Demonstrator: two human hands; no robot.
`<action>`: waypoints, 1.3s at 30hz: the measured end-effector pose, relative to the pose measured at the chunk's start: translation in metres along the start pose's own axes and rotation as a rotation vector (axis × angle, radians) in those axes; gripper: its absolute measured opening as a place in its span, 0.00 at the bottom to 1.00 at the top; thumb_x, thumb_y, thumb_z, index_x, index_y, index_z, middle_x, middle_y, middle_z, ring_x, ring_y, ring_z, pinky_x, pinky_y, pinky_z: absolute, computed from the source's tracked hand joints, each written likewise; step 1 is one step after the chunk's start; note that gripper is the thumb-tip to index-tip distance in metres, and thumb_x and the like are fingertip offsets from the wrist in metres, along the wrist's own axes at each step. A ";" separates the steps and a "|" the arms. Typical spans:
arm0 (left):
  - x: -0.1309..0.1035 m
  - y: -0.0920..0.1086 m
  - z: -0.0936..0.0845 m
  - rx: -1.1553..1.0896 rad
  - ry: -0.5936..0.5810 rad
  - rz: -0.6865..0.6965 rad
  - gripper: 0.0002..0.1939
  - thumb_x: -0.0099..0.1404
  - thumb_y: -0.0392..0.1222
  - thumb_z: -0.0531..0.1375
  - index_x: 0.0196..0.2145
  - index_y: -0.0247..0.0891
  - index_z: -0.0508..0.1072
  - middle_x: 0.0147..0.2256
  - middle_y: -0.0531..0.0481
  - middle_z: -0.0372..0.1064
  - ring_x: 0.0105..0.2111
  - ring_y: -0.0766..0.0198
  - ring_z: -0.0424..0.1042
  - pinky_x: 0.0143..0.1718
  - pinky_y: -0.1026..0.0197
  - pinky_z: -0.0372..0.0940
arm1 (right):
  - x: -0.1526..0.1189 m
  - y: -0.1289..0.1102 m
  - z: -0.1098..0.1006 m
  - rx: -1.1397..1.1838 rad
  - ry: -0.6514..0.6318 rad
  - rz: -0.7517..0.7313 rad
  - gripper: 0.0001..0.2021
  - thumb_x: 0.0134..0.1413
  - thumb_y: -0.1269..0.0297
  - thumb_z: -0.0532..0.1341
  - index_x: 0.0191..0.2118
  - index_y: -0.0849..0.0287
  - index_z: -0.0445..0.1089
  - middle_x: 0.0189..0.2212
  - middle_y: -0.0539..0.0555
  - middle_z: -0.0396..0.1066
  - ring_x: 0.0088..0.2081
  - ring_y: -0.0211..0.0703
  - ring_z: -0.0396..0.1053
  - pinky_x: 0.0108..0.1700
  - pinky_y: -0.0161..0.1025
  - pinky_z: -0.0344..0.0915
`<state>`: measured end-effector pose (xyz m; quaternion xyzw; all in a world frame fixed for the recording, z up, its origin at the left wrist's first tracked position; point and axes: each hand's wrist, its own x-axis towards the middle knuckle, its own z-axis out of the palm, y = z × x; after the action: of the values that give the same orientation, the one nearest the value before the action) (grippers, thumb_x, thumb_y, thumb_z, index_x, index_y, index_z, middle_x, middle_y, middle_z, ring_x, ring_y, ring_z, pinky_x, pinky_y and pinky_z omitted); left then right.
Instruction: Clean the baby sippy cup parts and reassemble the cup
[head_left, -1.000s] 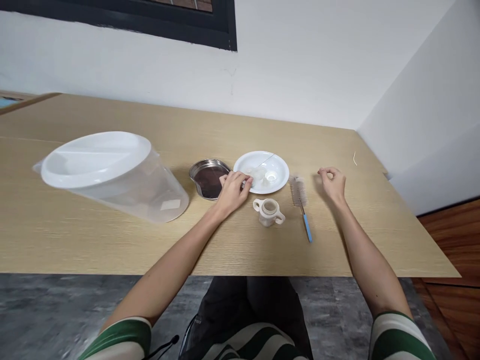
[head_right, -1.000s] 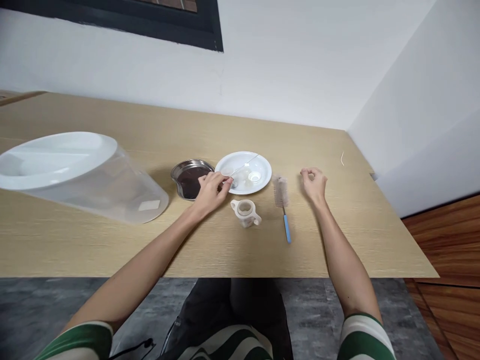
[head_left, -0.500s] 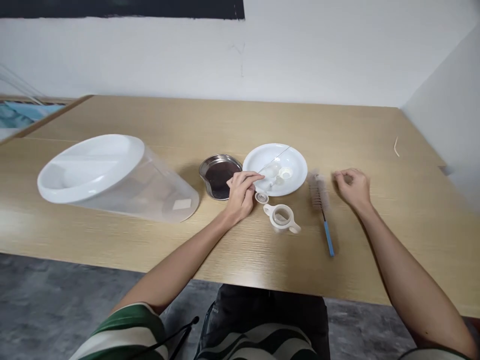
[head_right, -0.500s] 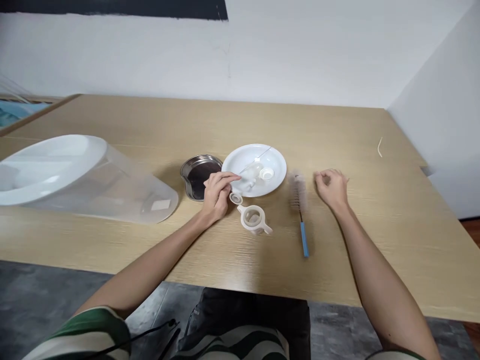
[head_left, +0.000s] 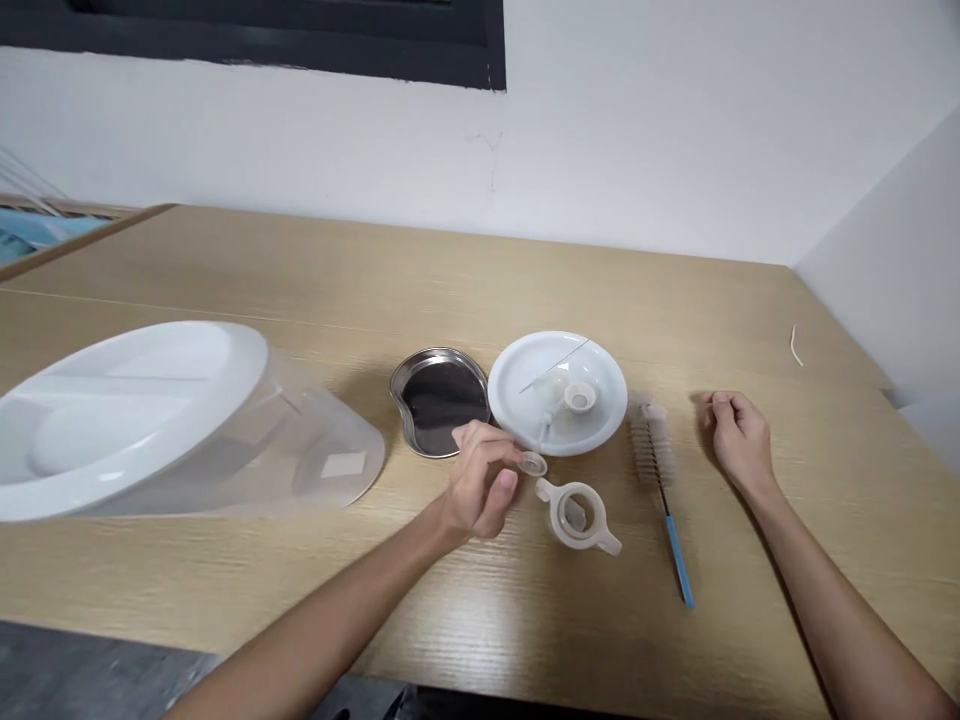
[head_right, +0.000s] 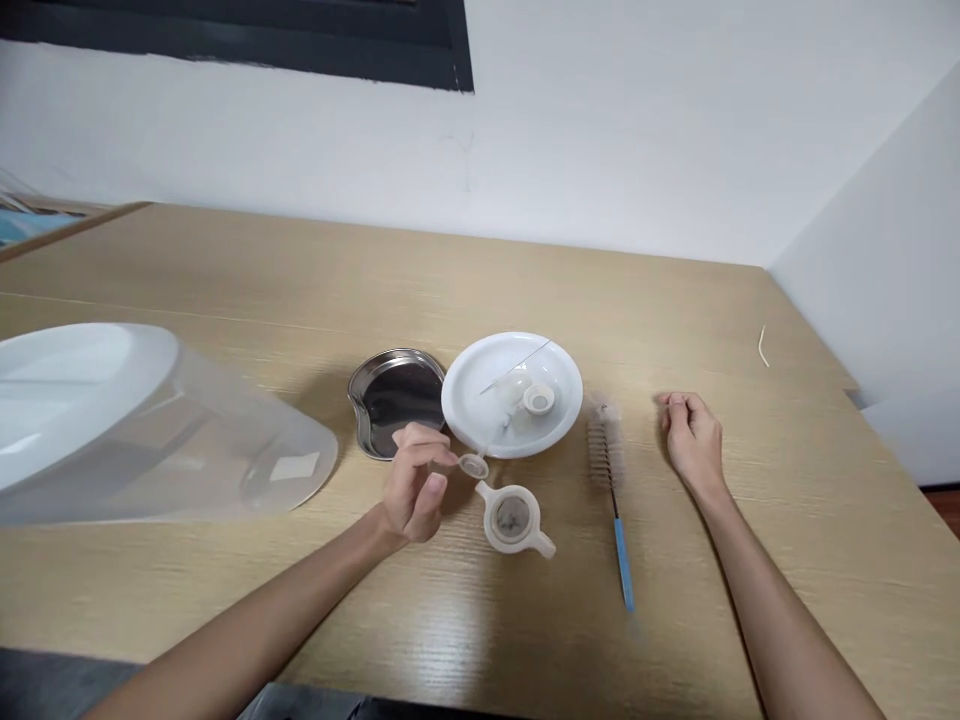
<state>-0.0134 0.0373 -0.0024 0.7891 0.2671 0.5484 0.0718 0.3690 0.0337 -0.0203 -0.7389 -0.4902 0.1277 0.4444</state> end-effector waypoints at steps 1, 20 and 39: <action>0.000 -0.001 -0.001 -0.035 -0.016 0.011 0.09 0.73 0.42 0.49 0.41 0.40 0.68 0.30 0.48 0.69 0.30 0.59 0.66 0.38 0.51 0.57 | 0.000 0.000 -0.001 0.006 -0.004 0.008 0.19 0.63 0.47 0.52 0.35 0.57 0.70 0.24 0.50 0.66 0.27 0.42 0.63 0.33 0.40 0.58; 0.002 -0.010 -0.001 -0.345 -0.130 0.078 0.14 0.74 0.38 0.44 0.28 0.41 0.58 0.19 0.55 0.54 0.16 0.67 0.53 0.21 0.59 0.48 | -0.005 -0.007 0.004 -0.217 -0.265 -0.202 0.23 0.60 0.44 0.51 0.20 0.53 0.57 0.17 0.49 0.57 0.23 0.44 0.61 0.30 0.40 0.55; 0.008 -0.008 -0.002 -0.271 -0.147 0.193 0.15 0.75 0.34 0.45 0.29 0.38 0.61 0.20 0.54 0.59 0.19 0.67 0.55 0.22 0.61 0.49 | -0.008 -0.003 0.003 -0.250 -0.284 -0.225 0.25 0.65 0.41 0.50 0.24 0.56 0.59 0.22 0.49 0.63 0.26 0.41 0.62 0.32 0.37 0.55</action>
<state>-0.0156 0.0477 0.0021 0.8323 0.1078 0.5244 0.1437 0.3617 0.0288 -0.0216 -0.7034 -0.6394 0.1184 0.2872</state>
